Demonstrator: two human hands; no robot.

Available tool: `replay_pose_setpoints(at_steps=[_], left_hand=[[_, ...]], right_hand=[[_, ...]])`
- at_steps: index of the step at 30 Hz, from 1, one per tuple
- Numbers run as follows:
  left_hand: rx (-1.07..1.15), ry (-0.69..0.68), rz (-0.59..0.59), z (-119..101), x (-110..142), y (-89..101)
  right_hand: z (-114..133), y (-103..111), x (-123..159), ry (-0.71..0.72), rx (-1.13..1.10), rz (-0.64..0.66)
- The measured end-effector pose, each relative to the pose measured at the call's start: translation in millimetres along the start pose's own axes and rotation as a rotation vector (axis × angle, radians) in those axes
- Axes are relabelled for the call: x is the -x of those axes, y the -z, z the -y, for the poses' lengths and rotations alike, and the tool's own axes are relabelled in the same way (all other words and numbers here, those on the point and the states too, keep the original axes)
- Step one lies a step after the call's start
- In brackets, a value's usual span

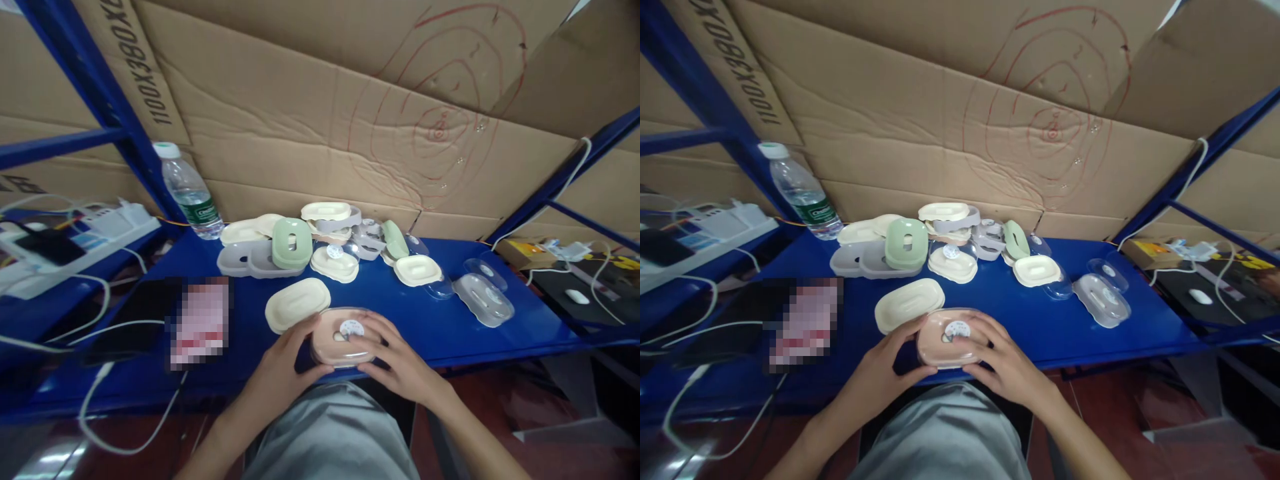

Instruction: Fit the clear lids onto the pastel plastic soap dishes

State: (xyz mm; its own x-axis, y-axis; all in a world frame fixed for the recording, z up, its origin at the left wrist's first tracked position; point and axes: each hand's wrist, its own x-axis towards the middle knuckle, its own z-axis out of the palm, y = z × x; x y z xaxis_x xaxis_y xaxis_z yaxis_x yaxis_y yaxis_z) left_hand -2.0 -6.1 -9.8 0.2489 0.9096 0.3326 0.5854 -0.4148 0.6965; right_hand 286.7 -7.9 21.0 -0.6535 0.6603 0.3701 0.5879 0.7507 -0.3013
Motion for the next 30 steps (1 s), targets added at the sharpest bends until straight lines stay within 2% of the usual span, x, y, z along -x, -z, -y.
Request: replay_pose_setpoints(at_steps=[5, 7, 9, 11, 13, 17, 21, 24, 27, 30], left_hand=[[-0.087, -0.108, -0.006, 2.2, 2.4, -2.6], [-0.128, -0.174, -0.034, 3.7, 4.5, -3.1], [-0.155, -0.232, -0.069, 4.5, 5.5, -3.2], [-0.169, -0.264, -0.077, 4.0, 5.0, -2.7], [-0.183, -0.274, -0.065, 2.2, 4.0, -2.0], [-0.189, -0.306, -0.066, -3.2, 3.6, 0.8], [-0.210, -0.365, -0.168, -6.2, 1.5, 10.9], [-0.379, -0.344, -0.294, -2.2, -4.6, 19.2], [-0.530, -0.266, -0.330, 7.7, -10.3, 20.5], [-0.574, -0.241, -0.269, 18.5, -11.0, 16.1]], right_hand=[[-2.5, -6.0, 2.2, -0.116, -0.041, 0.006], [-2.4, -8.6, 7.9, -0.128, -0.026, -0.070], [-4.0, -6.5, 19.3, -0.160, 0.014, -0.207], [-8.5, 4.2, 37.9, -0.247, 0.083, -0.362], [-15.8, 23.7, 64.1, -0.389, 0.193, -0.503], [-32.0, 68.8, 135.0, -0.702, 0.530, -0.712], [-41.3, 88.5, 209.4, -0.929, 0.704, -0.755], [-51.8, 88.4, 242.3, -0.949, 0.719, -0.693], [-73.7, 85.9, 242.1, -0.910, 0.707, -0.618], [-106.1, 84.4, 215.6, -0.898, 0.704, -0.580]])
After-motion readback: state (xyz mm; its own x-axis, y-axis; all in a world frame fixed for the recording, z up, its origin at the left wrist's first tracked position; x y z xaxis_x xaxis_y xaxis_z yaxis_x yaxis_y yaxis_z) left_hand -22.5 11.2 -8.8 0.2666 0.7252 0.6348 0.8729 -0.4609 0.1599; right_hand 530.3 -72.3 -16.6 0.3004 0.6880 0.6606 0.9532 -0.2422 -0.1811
